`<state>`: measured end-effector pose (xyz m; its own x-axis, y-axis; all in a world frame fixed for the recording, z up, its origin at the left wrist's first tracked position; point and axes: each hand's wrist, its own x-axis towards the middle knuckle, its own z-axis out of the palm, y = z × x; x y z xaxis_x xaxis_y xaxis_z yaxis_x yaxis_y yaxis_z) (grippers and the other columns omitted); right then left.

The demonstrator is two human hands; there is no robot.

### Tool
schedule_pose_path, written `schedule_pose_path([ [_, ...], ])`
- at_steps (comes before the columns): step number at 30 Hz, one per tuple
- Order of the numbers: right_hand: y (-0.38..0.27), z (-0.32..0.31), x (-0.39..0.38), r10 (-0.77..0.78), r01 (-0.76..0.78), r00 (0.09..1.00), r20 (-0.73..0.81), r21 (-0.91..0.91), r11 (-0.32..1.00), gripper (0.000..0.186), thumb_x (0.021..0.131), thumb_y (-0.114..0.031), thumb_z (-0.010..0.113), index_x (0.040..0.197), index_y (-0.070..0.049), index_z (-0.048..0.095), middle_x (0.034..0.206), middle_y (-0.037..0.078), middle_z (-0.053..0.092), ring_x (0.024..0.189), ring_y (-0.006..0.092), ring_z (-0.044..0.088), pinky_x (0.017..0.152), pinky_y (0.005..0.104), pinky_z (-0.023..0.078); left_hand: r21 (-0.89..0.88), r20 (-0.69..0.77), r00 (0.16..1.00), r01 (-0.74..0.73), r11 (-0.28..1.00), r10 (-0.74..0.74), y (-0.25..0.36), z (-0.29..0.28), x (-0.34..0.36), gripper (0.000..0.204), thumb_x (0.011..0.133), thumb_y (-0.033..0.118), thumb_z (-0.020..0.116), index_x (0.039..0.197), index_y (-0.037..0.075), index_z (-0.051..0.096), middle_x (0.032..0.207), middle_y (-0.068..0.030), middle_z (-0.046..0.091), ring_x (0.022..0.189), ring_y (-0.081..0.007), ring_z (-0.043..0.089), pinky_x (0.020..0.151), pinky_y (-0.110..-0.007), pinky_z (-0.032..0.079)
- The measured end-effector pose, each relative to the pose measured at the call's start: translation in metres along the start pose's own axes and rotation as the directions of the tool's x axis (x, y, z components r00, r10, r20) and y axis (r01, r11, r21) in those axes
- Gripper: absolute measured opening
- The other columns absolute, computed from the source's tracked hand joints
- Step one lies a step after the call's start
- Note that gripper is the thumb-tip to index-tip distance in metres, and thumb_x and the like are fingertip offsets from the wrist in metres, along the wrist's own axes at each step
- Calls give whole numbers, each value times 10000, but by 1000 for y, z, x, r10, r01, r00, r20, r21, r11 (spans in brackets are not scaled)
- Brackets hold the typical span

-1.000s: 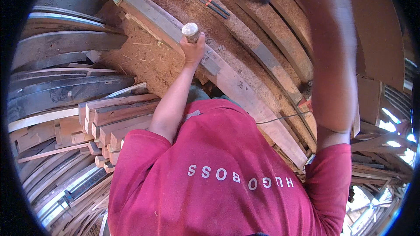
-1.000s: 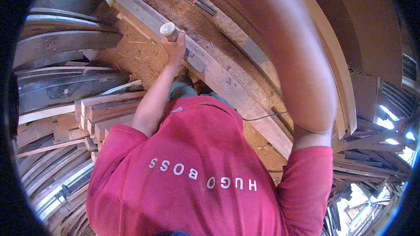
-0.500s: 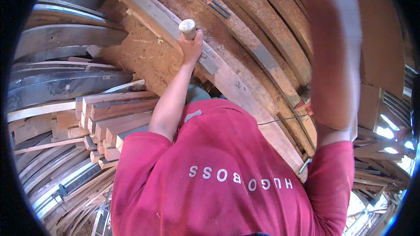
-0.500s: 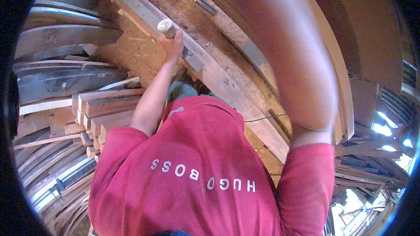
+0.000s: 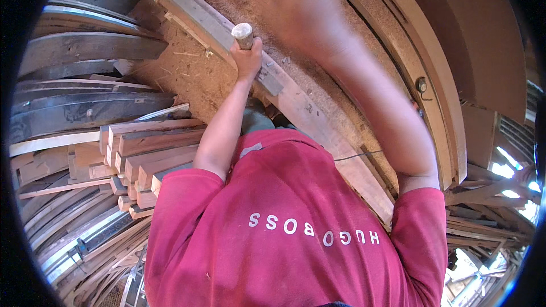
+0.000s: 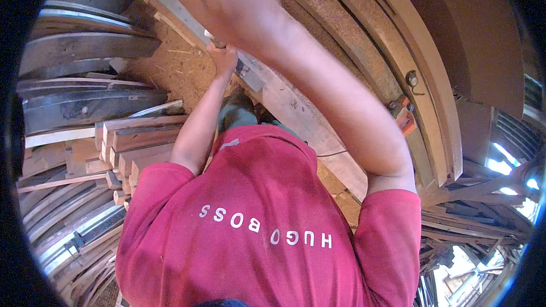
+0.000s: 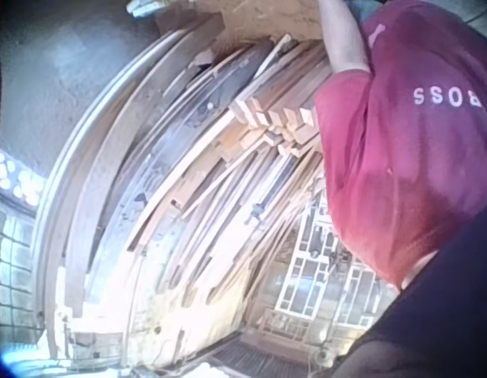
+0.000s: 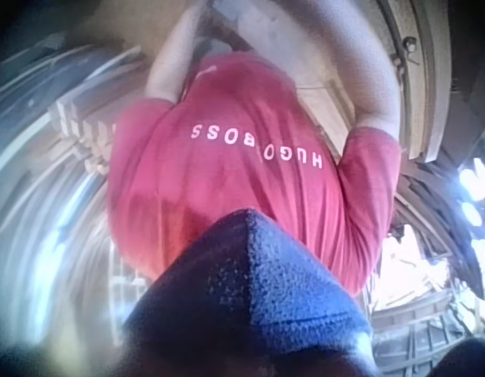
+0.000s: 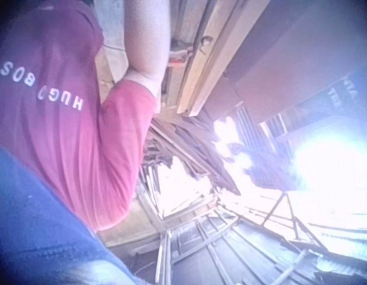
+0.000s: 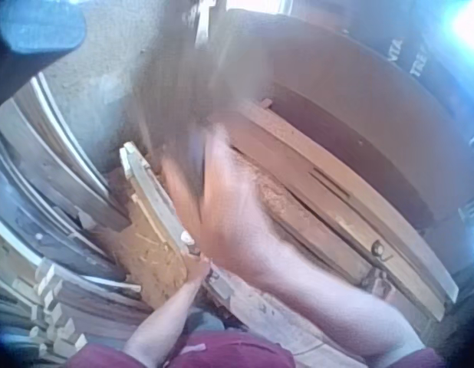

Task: The person sands a piece of wood using a power sander, then uses an axe and a chisel with pliers to work on a different piece of wood.

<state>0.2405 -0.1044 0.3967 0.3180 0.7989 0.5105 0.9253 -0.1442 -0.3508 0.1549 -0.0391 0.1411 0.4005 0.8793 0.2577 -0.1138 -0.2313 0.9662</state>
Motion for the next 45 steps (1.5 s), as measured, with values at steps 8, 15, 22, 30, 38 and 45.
schedule_pose_path([
  [8,24,6,-83,430,-595,673,602,95,798,443,959,-372,620,1009,54,509,739,215,651,534,297,648,527,421,521,21,-22,997,68,997,-68,-9,-14,6,179,794,105,716,914,-3,638,840,-58,675,772,-154,618,706,-349,508],
  [15,34,7,-209,642,-947,309,702,169,272,418,966,-355,606,1099,31,517,647,120,605,544,217,638,544,386,508,139,-197,976,117,983,-88,23,2,3,227,816,136,760,926,-17,633,828,-69,662,773,-166,616,721,-341,506],
  [22,25,20,-299,722,-975,223,655,133,180,348,971,-330,603,1028,12,568,622,87,585,539,188,609,530,368,485,-56,-119,907,401,914,-405,-55,-17,48,167,859,171,687,767,80,581,668,22,554,569,-116,513,545,-302,417],
  [30,15,18,-300,772,-989,15,635,123,-81,351,979,-292,593,1143,11,528,600,60,551,462,169,578,449,335,462,-382,259,626,766,517,-735,-81,-47,76,240,907,166,604,719,154,456,543,75,316,402,-56,275,375,-232,232],
  [38,16,19,-293,787,-992,-8,617,95,-85,317,989,-319,597,1019,-16,513,639,59,575,461,136,572,422,310,447,8,767,184,955,296,-615,-30,-34,92,150,889,149,668,812,96,551,660,31,514,459,-75,450,415,-231,372],
  [45,29,25,-304,765,-969,-79,640,130,-209,335,989,-335,595,1062,-15,535,623,57,572,454,154,577,422,325,463,517,844,469,-581,629,-261,2,-69,-45,364,762,112,701,1122,77,665,1134,-195,684,1082,-379,645,886,-465,536],
])
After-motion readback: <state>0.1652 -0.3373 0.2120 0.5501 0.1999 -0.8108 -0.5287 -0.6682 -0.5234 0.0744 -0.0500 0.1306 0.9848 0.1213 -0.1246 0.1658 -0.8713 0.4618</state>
